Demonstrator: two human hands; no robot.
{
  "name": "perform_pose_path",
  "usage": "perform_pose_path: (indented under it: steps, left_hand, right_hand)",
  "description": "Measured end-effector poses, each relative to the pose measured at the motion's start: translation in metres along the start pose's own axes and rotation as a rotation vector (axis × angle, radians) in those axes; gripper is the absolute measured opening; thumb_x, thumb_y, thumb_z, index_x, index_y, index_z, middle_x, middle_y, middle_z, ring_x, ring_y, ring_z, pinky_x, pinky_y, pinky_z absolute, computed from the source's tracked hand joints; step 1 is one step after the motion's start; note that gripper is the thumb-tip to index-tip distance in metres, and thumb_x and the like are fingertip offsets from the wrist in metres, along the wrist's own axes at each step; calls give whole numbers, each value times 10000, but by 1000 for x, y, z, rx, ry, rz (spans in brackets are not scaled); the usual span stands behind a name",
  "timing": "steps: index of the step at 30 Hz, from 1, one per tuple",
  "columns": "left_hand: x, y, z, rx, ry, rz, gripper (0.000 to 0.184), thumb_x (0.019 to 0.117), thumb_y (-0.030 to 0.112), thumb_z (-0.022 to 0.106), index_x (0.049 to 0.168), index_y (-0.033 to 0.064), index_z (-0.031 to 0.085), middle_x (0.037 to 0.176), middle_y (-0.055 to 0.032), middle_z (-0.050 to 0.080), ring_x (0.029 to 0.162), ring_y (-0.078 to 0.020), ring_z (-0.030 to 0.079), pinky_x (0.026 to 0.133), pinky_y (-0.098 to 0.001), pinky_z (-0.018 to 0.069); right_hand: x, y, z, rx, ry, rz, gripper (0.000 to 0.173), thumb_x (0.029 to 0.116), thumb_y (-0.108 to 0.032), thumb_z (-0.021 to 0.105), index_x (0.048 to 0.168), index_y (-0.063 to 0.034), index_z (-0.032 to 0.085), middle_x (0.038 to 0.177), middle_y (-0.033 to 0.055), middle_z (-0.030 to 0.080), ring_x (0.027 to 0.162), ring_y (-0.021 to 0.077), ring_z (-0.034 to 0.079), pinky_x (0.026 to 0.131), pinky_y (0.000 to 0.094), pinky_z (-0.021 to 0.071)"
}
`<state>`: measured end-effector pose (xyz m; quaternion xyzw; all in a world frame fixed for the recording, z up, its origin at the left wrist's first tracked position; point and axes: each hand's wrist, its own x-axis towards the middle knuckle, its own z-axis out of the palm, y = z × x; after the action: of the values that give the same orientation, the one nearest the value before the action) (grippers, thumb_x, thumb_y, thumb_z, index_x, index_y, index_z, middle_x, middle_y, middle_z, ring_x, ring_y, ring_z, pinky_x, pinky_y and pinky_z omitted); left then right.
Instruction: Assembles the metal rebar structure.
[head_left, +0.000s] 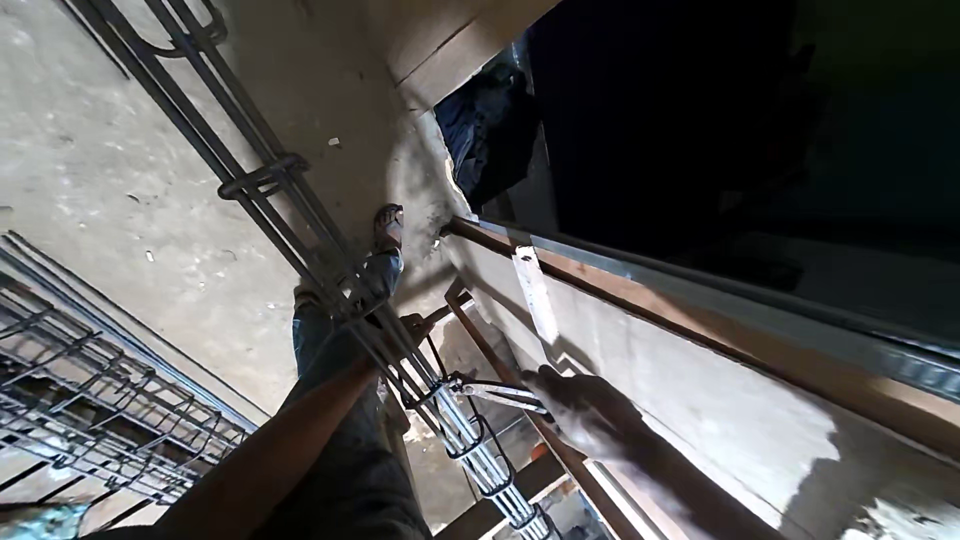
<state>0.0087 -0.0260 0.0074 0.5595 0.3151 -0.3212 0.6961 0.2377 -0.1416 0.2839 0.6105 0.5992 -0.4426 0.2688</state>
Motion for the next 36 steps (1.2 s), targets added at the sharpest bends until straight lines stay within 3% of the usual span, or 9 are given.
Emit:
perform_pose_path:
  steps: [4, 8, 15, 19, 23, 25, 28, 30, 36]
  left_hand:
    - [11, -10, 7, 62, 28, -33, 546, 1088, 481, 402, 1174, 14, 674, 1053, -198, 694, 1000, -314, 664, 923, -524, 504]
    - [7, 9, 2, 88, 15, -87, 517, 1098, 421, 396, 1156, -5, 682, 1090, -221, 690, 1038, -346, 660, 943, -549, 490]
    - [9, 8, 1, 58, 20, -56, 427, 1075, 342, 457, 1172, -12, 674, 1070, -217, 688, 1016, -334, 659, 922, -546, 497]
    - [10, 4, 2, 27, 28, -61, 407, 1065, 342, 467, 1144, 4, 680, 1038, -175, 682, 972, -280, 649, 890, -497, 503]
    - [12, 3, 3, 6, 18, -50, 408, 1065, 346, 474, 1157, 3, 674, 1026, -176, 680, 953, -272, 647, 874, -492, 506]
    - [11, 6, 3, 12, 10, -53, 391, 1070, 333, 479, 1161, 5, 672, 1023, -176, 679, 943, -265, 647, 868, -484, 507]
    - [11, 10, -2, 2, 6, -90, 367, 1078, 310, 487, 1198, 10, 662, 1061, -187, 684, 955, -273, 657, 883, -483, 515]
    - [7, 10, -3, -14, 2, -99, 368, 1082, 309, 479, 1200, 10, 658, 1050, -179, 676, 929, -260, 644, 862, -467, 513]
    - [13, 4, 3, 6, 19, -37, 411, 1071, 344, 471, 1163, -2, 672, 1050, -192, 682, 960, -292, 655, 885, -505, 508]
  right_hand:
    - [6, 19, 37, -369, 558, -139, 381, 1058, -145, 462, 1419, -197, 574, 1029, 157, 674, 782, 327, 634, 683, 454, 499]
    - [61, 55, 65, -234, 655, -253, 297, 1055, -178, 481, 1290, -180, 662, 803, 141, 645, 671, 339, 647, 556, 456, 517]
    - [151, 75, 148, 297, 686, -414, 213, 1021, -220, 578, 1154, -192, 742, 851, 128, 708, 757, 301, 706, 692, 461, 596]
    - [111, 50, 137, 591, 206, -196, 207, 920, -241, 709, 1094, -141, 762, 919, 135, 741, 822, 339, 732, 716, 561, 590]
    - [68, 45, 82, 1062, -700, -43, 332, 953, -404, 710, 890, -78, 697, 663, 26, 620, 572, 117, 592, 573, 343, 518]
    - [58, 43, 71, 1110, -800, 11, 318, 893, -374, 775, 844, -76, 678, 657, 16, 622, 573, 116, 591, 578, 346, 513]
    - [43, 41, 61, 719, -395, 22, 471, 831, -334, 814, 1211, -107, 651, 1000, 174, 696, 866, 350, 683, 762, 570, 536]
    - [26, 32, 56, 467, -114, 41, 604, 812, -216, 778, 1373, -153, 563, 1236, 206, 625, 816, 371, 707, 662, 538, 578]
    - [-13, 33, 77, -35, 573, -241, 198, 1048, -208, 517, 1124, -154, 691, 943, 66, 717, 935, 284, 689, 797, 404, 566]
